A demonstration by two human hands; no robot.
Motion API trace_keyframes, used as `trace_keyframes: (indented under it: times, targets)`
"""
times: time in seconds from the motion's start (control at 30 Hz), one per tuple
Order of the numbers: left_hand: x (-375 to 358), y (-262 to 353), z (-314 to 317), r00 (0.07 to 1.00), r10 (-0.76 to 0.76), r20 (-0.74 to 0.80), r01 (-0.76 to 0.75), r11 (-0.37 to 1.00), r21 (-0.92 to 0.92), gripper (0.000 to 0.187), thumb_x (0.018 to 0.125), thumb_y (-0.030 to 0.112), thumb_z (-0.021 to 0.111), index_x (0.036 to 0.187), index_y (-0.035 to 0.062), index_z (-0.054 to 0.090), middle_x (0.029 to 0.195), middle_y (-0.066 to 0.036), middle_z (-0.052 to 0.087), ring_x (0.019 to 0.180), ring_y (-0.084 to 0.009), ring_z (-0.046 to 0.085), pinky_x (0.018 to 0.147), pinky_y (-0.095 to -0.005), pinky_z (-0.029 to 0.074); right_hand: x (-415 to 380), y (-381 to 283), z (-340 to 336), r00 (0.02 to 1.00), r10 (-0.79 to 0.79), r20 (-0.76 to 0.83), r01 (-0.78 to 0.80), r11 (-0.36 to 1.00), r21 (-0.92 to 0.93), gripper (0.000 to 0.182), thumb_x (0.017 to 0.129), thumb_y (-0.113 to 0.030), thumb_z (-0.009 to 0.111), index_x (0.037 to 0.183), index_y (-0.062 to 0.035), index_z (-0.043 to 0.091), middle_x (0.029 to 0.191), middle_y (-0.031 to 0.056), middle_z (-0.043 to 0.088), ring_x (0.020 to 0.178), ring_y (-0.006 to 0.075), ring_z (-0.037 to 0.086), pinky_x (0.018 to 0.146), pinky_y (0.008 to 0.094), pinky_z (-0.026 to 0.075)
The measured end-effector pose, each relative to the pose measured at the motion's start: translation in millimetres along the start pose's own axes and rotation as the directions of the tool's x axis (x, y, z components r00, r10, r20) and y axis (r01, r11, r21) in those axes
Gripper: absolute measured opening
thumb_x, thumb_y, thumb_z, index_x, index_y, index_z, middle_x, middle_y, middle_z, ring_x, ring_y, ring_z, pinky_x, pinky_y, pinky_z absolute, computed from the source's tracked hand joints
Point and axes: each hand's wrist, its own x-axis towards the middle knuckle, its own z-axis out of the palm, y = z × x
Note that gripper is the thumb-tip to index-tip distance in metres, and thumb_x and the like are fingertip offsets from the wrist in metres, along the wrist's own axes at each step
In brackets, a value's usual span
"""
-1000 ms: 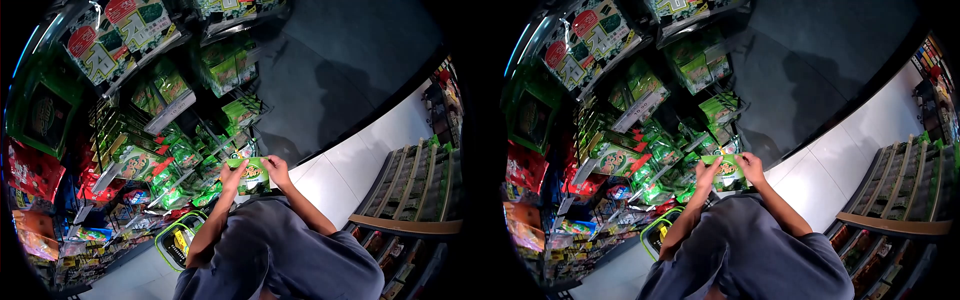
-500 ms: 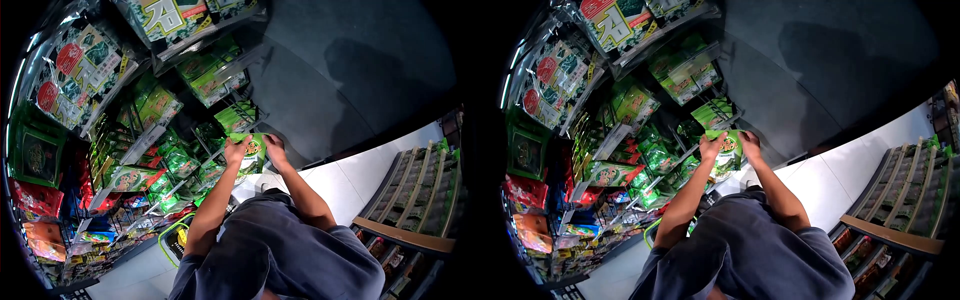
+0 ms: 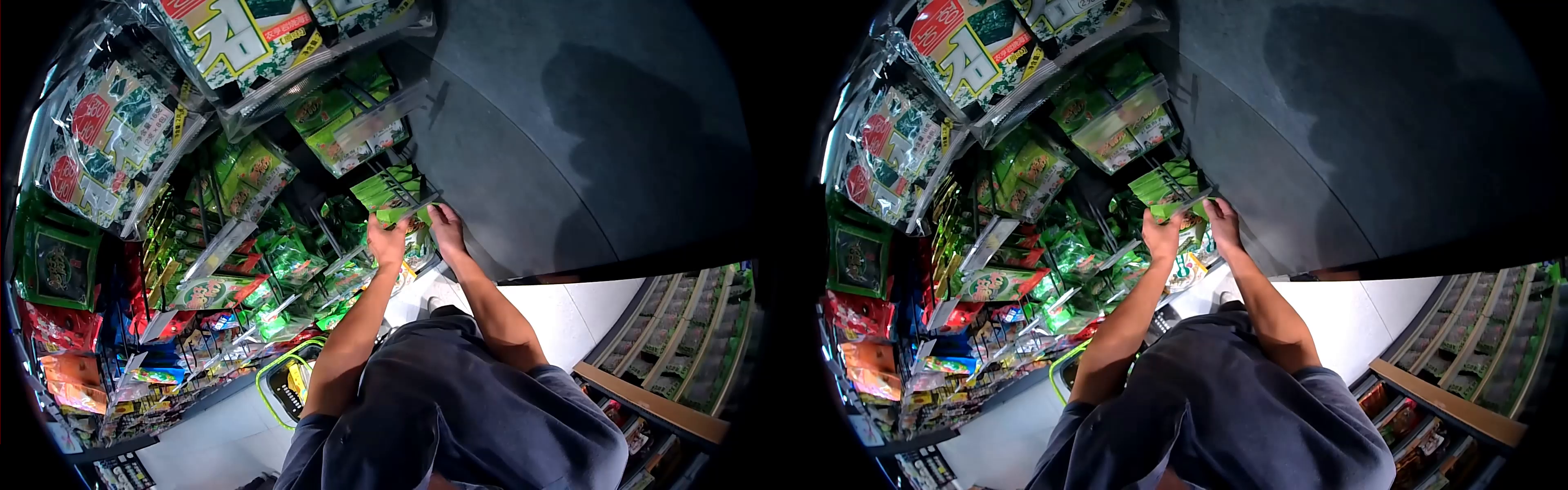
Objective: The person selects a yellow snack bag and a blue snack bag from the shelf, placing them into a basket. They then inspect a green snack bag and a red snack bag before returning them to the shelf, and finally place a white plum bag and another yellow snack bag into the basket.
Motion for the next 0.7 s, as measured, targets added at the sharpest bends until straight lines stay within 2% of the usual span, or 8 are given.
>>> trace_keyframes:
  times: [0.2, 0.33, 0.5, 0.7]
  targets:
    - [0.2, 7.4, -0.5, 1.0, -0.018, 0.02, 0.022, 0.983, -0.18, 0.038, 0.071, 0.013, 0.078, 0.102, 0.0016, 0.059, 0.092, -0.009, 0.068, 0.081, -0.0197, 0.063, 0.074, -0.0323, 0.048, 1.6, -3.3, 2.8, 0.999, -0.048, 0.0, 0.048, 0.998, 0.041, 0.035, 0.092, -0.023, 0.063, 0.114, 0.0045, 0.058, 0.103, 0.0038, 0.066, 0.093, 0.008, 0.057, 0.084, 0.022, 0.042]
    - [6.3, 3.6, -0.9, 0.999, 0.022, 0.036, -0.017, 0.99, -0.141, 0.034, 0.073, 0.009, 0.077, 0.101, 0.0008, 0.059, 0.09, -0.008, 0.067, 0.079, -0.0167, 0.06, 0.073, -0.0312, 0.048, 6.5, 2.8, 3.3, 0.998, -0.057, 0.005, 0.056, 0.996, 0.073, 0.035, 0.092, -0.023, 0.063, 0.113, 0.0042, 0.059, 0.101, 0.0028, 0.066, 0.092, 0.0075, 0.056, 0.083, 0.0219, 0.042]
    - [13.0, 6.6, -1.8, 0.996, -0.064, 0.06, 0.071, 0.989, -0.129, 0.033, 0.074, 0.016, 0.08, 0.097, 0.0005, 0.06, 0.088, -0.006, 0.067, 0.075, -0.0128, 0.058, 0.072, -0.0289, 0.047, 11.5, 13.5, 2.2, 0.998, -0.06, 0.019, 0.058, 0.991, 0.118, 0.032, 0.092, -0.021, 0.063, 0.112, 0.0034, 0.058, 0.099, 0.002, 0.065, 0.089, 0.0069, 0.055, 0.082, 0.0212, 0.042]
    - [22.8, 4.7, -1.1, 0.998, -0.031, 0.062, 0.039, 0.991, -0.128, 0.038, 0.073, 0.021, 0.082, 0.096, -0.0016, 0.063, 0.087, -0.006, 0.069, 0.074, -0.0125, 0.059, 0.071, -0.028, 0.047, 11.5, 19.0, 3.4, 0.995, -0.099, 0.004, 0.097, 0.979, 0.179, 0.029, 0.091, -0.019, 0.064, 0.111, 0.0021, 0.058, 0.096, 0.0014, 0.064, 0.089, 0.0068, 0.055, 0.081, 0.0211, 0.042]
